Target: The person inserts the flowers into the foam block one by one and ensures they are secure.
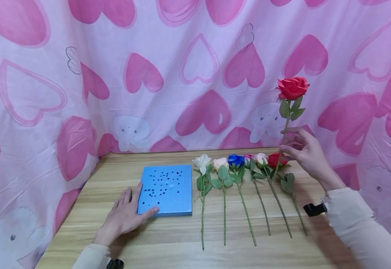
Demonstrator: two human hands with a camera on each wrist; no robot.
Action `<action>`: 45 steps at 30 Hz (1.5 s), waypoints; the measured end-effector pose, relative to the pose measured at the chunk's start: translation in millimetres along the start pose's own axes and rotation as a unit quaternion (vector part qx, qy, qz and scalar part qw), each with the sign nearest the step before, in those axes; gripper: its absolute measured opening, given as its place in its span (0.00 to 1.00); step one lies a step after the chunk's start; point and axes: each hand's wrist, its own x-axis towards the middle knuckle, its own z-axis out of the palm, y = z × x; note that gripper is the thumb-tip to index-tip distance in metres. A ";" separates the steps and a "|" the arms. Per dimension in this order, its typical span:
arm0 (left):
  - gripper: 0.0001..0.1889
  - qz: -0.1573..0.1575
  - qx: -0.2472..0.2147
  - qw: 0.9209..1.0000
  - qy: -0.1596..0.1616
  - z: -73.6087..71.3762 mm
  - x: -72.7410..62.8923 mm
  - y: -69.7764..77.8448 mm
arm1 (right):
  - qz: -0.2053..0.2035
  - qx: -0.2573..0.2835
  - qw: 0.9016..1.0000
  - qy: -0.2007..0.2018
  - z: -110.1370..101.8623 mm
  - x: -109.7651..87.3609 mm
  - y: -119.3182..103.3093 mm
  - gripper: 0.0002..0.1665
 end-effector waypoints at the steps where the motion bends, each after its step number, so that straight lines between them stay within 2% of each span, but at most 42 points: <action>1: 0.66 0.001 0.000 1.000 0.001 -0.1 0.1 0.1 | -0.001 -0.006 1.000 0.001 1.6 0.8 -0.9 0.30; 10: 0.67 0.001 0.006 1.000 -0.001 2.9 2.5 -0.9 | -0.005 -0.002 1.000 -0.021 13.1 8.7 -4.0 0.32; 26: 0.66 -0.001 0.004 1.000 -0.001 2.9 1.9 -1.1 | 0.001 0.091 0.994 -0.055 41.9 23.4 -12.9 0.30; 35: 0.66 -0.004 0.006 1.000 -0.003 1.2 1.2 0.5 | -0.010 0.054 0.996 -0.068 58.6 31.7 -19.1 0.30; 40: 0.66 -0.004 0.005 1.000 0.001 2.4 1.3 -0.4 | -0.001 0.070 0.995 -0.076 68.5 34.3 -21.7 0.31; 45: 0.67 -0.005 0.006 1.000 0.001 2.6 1.6 -0.9 | 0.007 0.064 0.995 -0.074 78.2 36.6 -23.9 0.34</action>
